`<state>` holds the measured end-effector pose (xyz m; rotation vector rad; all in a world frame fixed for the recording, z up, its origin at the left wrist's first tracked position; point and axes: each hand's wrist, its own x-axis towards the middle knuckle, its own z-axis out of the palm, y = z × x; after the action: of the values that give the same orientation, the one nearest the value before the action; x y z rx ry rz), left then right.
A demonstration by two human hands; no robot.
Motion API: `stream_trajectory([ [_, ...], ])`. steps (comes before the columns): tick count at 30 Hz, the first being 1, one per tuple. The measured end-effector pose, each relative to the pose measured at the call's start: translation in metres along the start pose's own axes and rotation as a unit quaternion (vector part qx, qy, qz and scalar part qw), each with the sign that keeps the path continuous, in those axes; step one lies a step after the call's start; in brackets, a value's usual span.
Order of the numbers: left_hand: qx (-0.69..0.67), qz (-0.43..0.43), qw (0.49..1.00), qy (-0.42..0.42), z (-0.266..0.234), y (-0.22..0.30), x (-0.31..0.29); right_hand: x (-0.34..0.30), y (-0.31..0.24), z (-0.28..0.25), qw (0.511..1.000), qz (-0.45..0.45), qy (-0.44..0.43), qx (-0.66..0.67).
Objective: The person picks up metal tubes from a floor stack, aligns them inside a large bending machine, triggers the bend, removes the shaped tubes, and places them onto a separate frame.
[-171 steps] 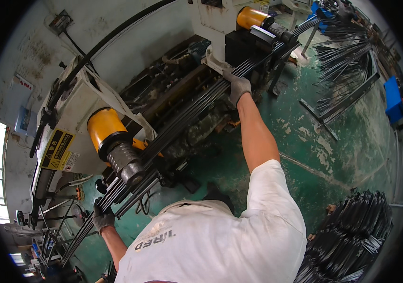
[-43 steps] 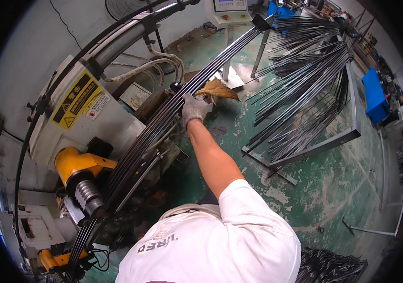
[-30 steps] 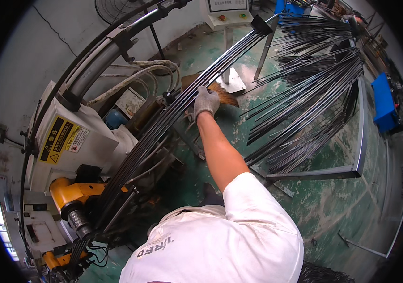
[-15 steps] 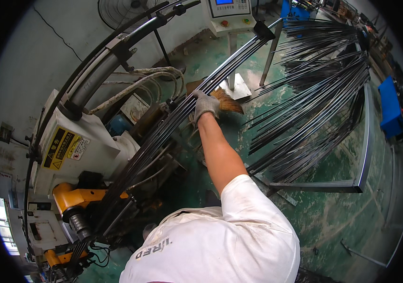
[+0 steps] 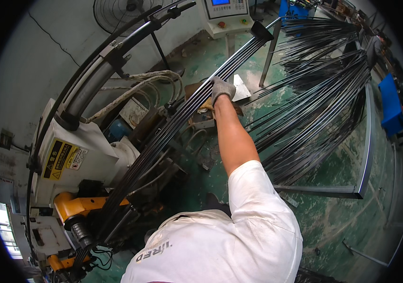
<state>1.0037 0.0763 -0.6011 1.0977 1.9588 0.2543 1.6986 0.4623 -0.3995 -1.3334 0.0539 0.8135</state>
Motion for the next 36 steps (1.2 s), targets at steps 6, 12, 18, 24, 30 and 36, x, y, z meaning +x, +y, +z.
stream_trajectory([
  [6,-0.048,0.000,0.998,-0.039,-0.005,0.003,0.000,-0.030,0.000,-0.006,0.992,-0.048,-0.049,0.105],
  [12,-0.150,0.003,0.982,-0.116,-0.006,-0.001,0.001,-0.083,-0.001,0.009,0.970,0.031,-0.143,0.192],
  [18,-0.053,-0.010,0.997,0.064,0.006,0.052,-0.026,-0.043,0.005,0.004,0.979,0.010,-0.131,0.159],
  [24,-0.010,-0.006,1.000,-0.015,-0.010,0.026,-0.015,-0.052,-0.004,0.001,0.982,-0.006,-0.134,0.134],
  [30,-0.009,-0.029,0.976,-0.214,-0.039,0.035,-0.028,-0.017,0.002,-0.007,0.985,-0.028,-0.149,0.079],
  [36,0.078,-0.078,0.990,0.084,-0.017,0.015,-0.085,0.001,0.022,0.008,0.976,0.024,-0.207,0.057],
])
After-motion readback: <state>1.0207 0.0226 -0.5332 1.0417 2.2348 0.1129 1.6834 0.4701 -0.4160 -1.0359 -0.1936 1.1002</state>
